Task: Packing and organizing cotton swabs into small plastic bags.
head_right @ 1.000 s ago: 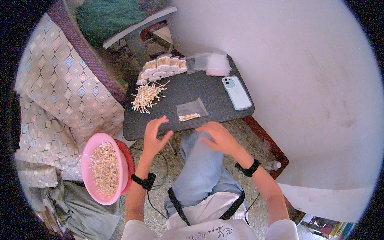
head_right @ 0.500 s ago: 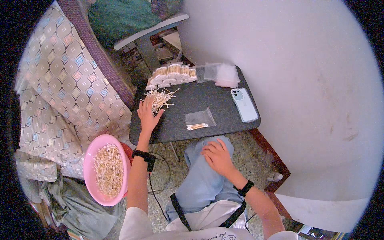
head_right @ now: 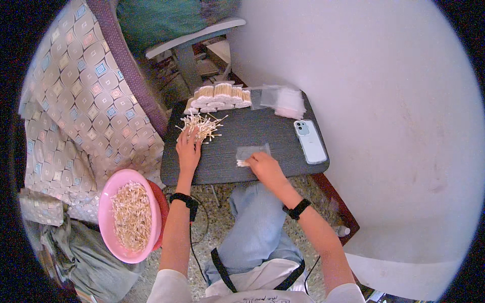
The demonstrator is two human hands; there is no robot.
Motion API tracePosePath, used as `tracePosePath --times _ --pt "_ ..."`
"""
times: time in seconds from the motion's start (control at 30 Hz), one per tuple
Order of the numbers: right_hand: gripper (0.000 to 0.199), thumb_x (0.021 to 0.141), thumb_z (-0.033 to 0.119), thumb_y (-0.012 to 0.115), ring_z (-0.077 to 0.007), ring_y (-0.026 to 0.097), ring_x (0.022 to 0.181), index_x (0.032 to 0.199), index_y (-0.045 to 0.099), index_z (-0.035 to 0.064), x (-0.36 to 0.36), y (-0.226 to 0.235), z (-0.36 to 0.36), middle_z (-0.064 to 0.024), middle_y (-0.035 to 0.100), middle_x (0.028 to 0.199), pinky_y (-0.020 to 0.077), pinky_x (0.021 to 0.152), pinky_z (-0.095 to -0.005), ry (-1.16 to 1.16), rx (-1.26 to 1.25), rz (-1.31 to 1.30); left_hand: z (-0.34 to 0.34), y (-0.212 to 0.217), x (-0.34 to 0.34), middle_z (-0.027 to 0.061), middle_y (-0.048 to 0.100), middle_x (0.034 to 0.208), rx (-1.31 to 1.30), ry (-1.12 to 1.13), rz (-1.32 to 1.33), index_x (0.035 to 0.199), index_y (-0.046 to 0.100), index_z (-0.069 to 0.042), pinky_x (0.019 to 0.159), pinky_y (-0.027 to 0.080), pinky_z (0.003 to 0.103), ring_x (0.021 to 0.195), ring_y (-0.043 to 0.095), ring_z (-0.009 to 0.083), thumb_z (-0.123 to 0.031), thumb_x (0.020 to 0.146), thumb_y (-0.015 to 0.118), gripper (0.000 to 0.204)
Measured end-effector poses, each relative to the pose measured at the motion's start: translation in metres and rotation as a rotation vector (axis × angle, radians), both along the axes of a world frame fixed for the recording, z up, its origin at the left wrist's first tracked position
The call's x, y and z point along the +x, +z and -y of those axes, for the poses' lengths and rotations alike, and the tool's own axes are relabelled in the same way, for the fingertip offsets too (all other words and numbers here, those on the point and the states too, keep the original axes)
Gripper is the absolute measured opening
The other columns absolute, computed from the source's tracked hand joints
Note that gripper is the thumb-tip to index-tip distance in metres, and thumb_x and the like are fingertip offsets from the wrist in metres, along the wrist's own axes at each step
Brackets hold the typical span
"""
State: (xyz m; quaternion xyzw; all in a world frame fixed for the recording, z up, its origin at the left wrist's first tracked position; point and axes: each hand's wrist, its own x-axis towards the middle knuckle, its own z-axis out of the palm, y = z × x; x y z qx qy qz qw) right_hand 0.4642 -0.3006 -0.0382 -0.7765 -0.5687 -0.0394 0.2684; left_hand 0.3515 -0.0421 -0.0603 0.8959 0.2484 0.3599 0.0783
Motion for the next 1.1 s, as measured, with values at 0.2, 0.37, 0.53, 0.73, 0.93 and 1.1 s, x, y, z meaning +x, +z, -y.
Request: tracePosePath --times 0.2,0.37,0.53,0.73,0.93,1.1 --pt "0.029 0.074 0.009 0.062 -0.0261 0.053 0.097 0.102 0.059 0.0078 0.014 0.005 0.002 -0.0083 0.056 0.1 0.0444 0.082 -0.0377 -0.165 0.06 0.187 0.003 0.006 -0.003 0.0088 0.053 0.114 0.063 -0.037 0.052 0.115 0.056 -0.013 0.095 0.033 0.044 0.113 0.044 0.0295 -0.015 0.083 0.059 0.032" --pt "0.047 0.072 0.007 0.064 -0.0302 0.05 0.101 0.117 0.05 0.0068 0.0 0.051 -0.011 -0.012 0.053 0.108 0.043 0.086 -0.0384 -0.103 0.064 0.124 0.006 0.014 -0.005 0.0098 0.053 0.103 -0.078 -0.116 0.155 0.106 0.055 -0.006 0.091 0.035 0.043 0.102 0.047 0.0302 -0.011 0.079 0.06 0.028" --pt "0.065 0.07 0.008 0.067 -0.0331 0.047 0.109 0.128 0.039 0.006 -0.015 0.066 -0.081 -0.0142 0.047 0.12 0.0409 0.092 -0.0403 -0.002 0.03 0.093 0.002 0.012 -0.015 0.0123 0.051 0.111 -0.087 -0.227 0.08 0.112 0.053 -0.008 0.094 0.033 0.045 0.109 0.044 0.0312 -0.015 0.074 0.064 0.04" --pt "0.064 0.067 0.011 0.068 -0.0281 0.05 0.11 0.126 0.044 0.0043 0.013 0.026 -0.155 -0.0109 0.05 0.123 0.0416 0.09 -0.0443 0.041 -0.078 0.388 0.015 0.022 -0.003 0.0082 0.04 0.133 0.033 -0.082 0.056 0.126 0.046 -0.012 0.104 0.01 0.06 0.127 0.032 0.0303 -0.028 0.074 0.063 0.056" --pt "0.023 0.079 0.015 0.054 -0.0208 0.059 0.092 0.099 0.062 0.0088 0.018 0.031 -0.186 -0.0048 0.059 0.096 0.048 0.073 -0.034 0.135 -0.205 0.634 0.011 0.006 -0.005 0.0066 0.037 0.139 0.048 -0.028 -0.056 0.132 0.043 -0.013 0.106 0.006 0.06 0.13 0.03 0.0275 -0.039 0.083 0.056 0.056" --pt "0.021 0.08 0.015 0.053 -0.0223 0.058 0.094 0.098 0.059 0.0075 0.046 0.035 -0.185 -0.006 0.055 0.1 0.049 0.072 -0.034 0.272 -0.136 0.737 0.008 0.001 0.004 0.0076 0.038 0.137 0.054 0.01 -0.084 0.133 0.04 -0.013 0.107 0.012 0.056 0.129 0.032 0.0273 -0.038 0.084 0.056 0.058"
